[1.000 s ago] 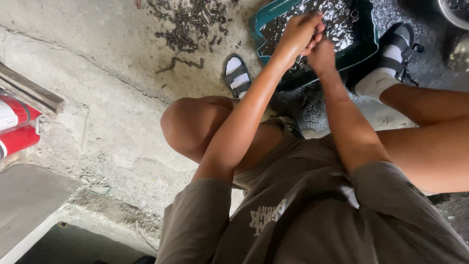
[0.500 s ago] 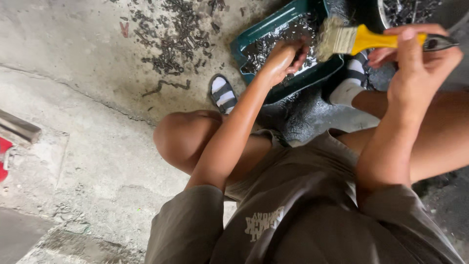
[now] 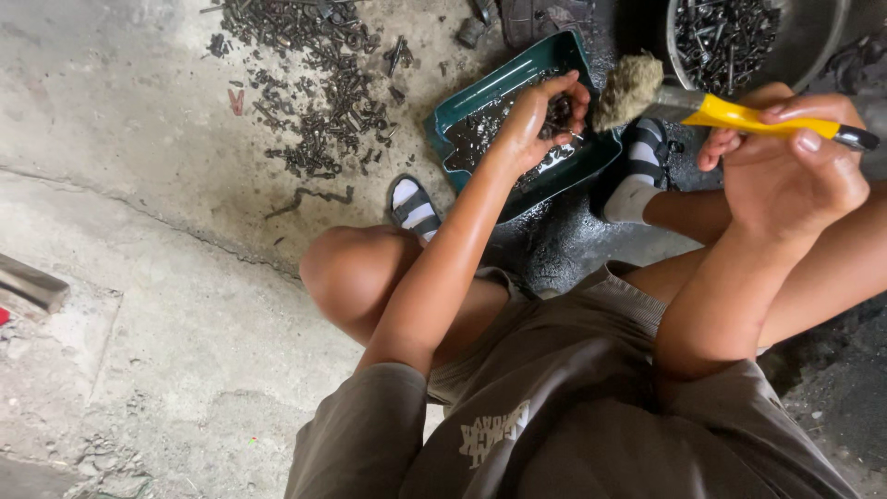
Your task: The person sits on the floor and scrubs small metal parts with a yellow-handled brush. They repeatedly dip the parts into a green tray of liquid, scrub each piece, and place the cleaned parts into a metal bowl.
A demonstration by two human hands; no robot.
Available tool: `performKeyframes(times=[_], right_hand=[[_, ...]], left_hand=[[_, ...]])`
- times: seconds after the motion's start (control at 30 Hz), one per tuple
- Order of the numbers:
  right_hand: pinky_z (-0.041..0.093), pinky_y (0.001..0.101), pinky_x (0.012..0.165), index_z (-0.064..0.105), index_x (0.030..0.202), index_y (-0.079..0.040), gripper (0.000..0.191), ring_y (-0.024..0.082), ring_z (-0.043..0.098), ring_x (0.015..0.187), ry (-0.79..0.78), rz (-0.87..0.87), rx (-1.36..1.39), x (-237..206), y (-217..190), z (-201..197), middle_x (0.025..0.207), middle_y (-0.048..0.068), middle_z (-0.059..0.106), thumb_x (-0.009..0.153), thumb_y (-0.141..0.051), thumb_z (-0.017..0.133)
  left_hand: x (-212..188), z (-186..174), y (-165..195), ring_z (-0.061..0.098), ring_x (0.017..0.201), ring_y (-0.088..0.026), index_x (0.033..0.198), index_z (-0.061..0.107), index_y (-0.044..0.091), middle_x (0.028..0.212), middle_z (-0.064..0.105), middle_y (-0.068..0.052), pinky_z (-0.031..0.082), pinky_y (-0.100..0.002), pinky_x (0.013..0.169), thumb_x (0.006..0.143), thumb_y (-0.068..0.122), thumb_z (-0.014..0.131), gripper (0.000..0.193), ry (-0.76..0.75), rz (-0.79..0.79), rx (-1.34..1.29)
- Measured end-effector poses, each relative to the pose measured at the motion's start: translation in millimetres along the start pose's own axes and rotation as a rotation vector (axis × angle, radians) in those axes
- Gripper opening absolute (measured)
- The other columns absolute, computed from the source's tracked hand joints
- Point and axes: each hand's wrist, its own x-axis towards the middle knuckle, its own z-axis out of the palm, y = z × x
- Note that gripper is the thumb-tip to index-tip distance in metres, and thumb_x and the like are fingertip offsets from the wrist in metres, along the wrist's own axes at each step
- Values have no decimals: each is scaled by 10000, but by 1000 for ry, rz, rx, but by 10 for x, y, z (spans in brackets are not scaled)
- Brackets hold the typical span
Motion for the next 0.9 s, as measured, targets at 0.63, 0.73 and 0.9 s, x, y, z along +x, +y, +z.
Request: performKeyframes(times=[0.63,0.73,0.9], right_hand=[[548,479,706,609,1123,46,237,344,662,812,-50,-81,-85,-81,-63,-139,1006,235,634,1036,-152,512],[532,468,696,600,1122,49,247,346,655,792,-61,-92,-154,-56,-140,-38,962,242,616,1038,-168,517],[489,453,729,565,1099,58,249,324,604,784,30,-68,-63,-179,-261,16,959,206,546,1090,-190,538]], left_hand=[[236,-109,-330,370,418,-90,770,500,83,574,436,-12,253,-249,366,1061,359,676,438,-40,-51,202],[174,-7,-296,460,523,-134,909,673,23,685,589,-77,295,-280,458,1057,280,701,299,-42,-126,178],[75,113,-355,332,373,-82,684,427,76,540,376,9,225,-241,305,1030,471,654,572,-51,-102,287]])
